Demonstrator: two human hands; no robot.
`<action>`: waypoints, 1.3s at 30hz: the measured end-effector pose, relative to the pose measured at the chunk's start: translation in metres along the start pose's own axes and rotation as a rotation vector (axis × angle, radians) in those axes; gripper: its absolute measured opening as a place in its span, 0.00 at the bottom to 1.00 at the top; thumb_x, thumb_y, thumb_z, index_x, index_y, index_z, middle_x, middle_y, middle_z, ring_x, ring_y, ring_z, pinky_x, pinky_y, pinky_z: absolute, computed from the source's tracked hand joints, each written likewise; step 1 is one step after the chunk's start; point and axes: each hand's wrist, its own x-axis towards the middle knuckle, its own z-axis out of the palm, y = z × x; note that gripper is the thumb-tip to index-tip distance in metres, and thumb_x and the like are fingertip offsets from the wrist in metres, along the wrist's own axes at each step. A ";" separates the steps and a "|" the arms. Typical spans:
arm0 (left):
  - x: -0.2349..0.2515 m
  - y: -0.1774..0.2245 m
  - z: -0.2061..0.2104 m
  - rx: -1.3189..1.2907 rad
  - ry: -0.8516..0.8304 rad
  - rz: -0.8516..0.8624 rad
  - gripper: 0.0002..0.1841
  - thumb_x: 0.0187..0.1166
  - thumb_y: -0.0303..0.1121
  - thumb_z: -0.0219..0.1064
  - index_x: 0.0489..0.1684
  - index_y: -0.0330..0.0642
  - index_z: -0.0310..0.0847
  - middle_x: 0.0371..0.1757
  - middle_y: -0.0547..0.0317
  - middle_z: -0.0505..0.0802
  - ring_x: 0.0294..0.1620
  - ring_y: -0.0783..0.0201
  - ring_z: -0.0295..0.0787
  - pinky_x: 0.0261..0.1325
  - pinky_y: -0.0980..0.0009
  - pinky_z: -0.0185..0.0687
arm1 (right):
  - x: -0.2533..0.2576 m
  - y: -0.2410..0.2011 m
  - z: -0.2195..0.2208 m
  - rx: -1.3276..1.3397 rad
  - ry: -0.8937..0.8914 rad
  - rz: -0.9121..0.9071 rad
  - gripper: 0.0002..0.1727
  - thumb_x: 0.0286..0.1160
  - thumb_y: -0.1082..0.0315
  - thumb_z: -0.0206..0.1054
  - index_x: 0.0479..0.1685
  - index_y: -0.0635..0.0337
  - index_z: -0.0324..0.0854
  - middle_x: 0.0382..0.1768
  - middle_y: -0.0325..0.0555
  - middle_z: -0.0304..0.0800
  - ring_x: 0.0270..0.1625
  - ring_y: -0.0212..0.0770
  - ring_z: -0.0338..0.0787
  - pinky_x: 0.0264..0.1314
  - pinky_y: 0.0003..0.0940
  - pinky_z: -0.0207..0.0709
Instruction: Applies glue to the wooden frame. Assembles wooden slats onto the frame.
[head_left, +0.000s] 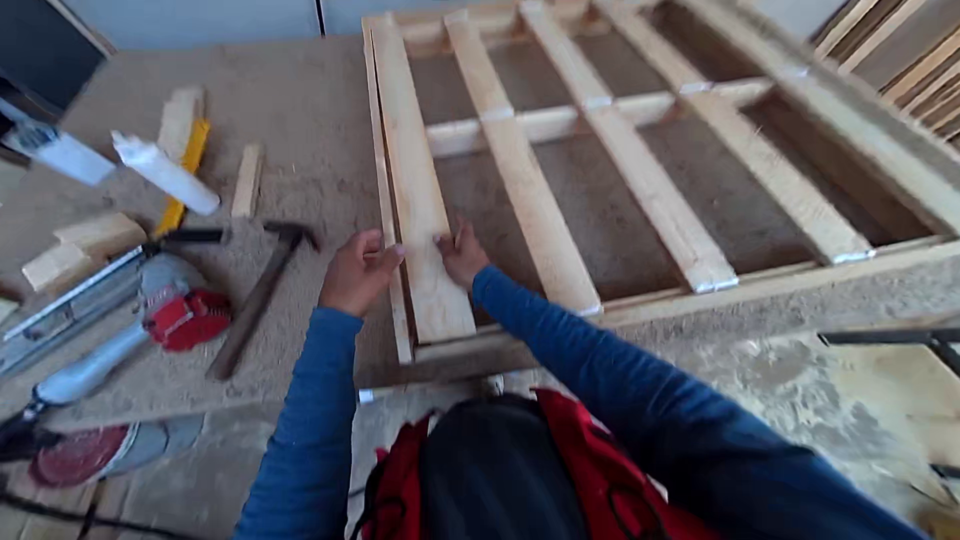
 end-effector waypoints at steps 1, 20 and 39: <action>-0.007 -0.008 0.008 -0.027 -0.036 -0.011 0.37 0.80 0.53 0.70 0.85 0.43 0.67 0.70 0.43 0.87 0.62 0.47 0.91 0.63 0.41 0.87 | 0.000 0.000 0.002 -0.002 0.001 0.003 0.43 0.90 0.55 0.59 0.95 0.58 0.37 0.72 0.68 0.81 0.69 0.61 0.87 0.73 0.59 0.79; -0.023 -0.031 0.053 -0.046 0.075 0.032 0.36 0.91 0.51 0.52 0.97 0.52 0.44 0.78 0.43 0.83 0.75 0.48 0.84 0.77 0.42 0.75 | -0.004 -0.014 0.031 -0.509 0.118 0.067 0.42 0.92 0.45 0.51 0.95 0.56 0.38 0.55 0.61 0.92 0.59 0.60 0.94 0.64 0.58 0.84; -0.019 0.051 0.090 -0.230 0.344 0.267 0.21 0.83 0.40 0.64 0.65 0.33 0.82 0.58 0.49 0.91 0.56 0.58 0.92 0.55 0.59 0.93 | 0.035 0.017 -0.139 -0.677 0.263 0.140 0.77 0.39 0.48 0.90 0.97 0.48 0.37 0.88 0.73 0.53 0.80 0.80 0.68 0.64 0.80 0.73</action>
